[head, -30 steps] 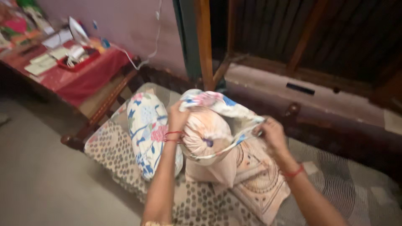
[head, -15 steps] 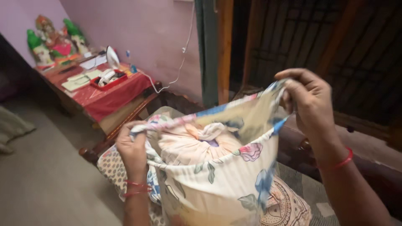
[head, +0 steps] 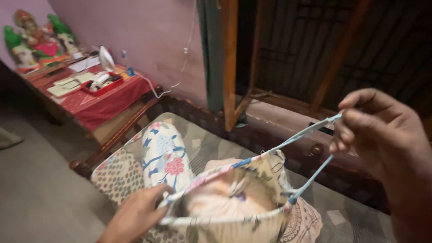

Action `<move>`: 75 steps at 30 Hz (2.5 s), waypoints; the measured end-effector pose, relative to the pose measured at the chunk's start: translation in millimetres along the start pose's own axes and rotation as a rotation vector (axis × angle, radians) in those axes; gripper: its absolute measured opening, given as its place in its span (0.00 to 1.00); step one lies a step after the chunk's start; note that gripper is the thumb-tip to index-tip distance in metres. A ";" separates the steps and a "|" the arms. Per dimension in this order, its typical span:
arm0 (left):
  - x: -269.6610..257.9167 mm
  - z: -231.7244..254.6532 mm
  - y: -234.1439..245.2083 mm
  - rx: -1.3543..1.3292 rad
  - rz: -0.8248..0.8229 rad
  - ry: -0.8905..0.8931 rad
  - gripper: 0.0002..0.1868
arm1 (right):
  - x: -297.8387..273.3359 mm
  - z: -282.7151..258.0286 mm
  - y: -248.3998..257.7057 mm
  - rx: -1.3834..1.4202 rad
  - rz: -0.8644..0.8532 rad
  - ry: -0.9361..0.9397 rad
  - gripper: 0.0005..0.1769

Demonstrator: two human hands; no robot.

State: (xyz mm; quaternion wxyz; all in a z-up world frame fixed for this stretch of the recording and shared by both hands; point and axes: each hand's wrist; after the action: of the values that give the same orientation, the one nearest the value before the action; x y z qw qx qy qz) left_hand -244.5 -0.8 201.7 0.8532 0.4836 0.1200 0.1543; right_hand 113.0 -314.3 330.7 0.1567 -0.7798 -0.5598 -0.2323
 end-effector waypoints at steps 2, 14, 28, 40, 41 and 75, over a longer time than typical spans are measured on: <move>-7.5 10.4 12.4 -0.052 -0.092 -0.051 0.24 | -3.0 -2.9 1.8 0.077 0.050 0.032 0.10; -24.0 42.8 1.6 -0.131 -0.297 -0.257 0.28 | -1.6 -8.5 -22.1 0.300 -0.072 0.130 0.06; 45.6 127.7 -115.3 0.108 0.006 -0.820 0.17 | 35.9 -55.5 -53.7 -0.055 0.012 0.184 0.06; 38.5 49.6 -112.2 0.413 0.556 -0.938 0.14 | 37.3 -32.0 154.1 -0.051 0.096 0.179 0.08; 34.1 44.5 -107.2 0.415 0.611 -0.922 0.14 | 36.2 -32.2 157.3 -0.062 0.085 0.188 0.10; 99.5 191.6 -150.8 -0.366 0.242 -0.665 0.09 | 37.9 -53.8 -19.4 -0.319 0.132 0.168 0.03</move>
State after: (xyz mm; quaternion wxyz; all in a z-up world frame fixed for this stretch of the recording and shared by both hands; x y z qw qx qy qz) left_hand -62.6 -187.2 162.6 0.8933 0.3576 -0.2501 0.1076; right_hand 94.7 -304.8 396.1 0.0922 -0.8078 -0.4483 -0.3714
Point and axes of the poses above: each hand's wrist, its own x-axis towards the middle knuckle, its own y-axis out of the back of the hand, z = x × y, and after that the axes turned 14 degrees about -z, right-handed
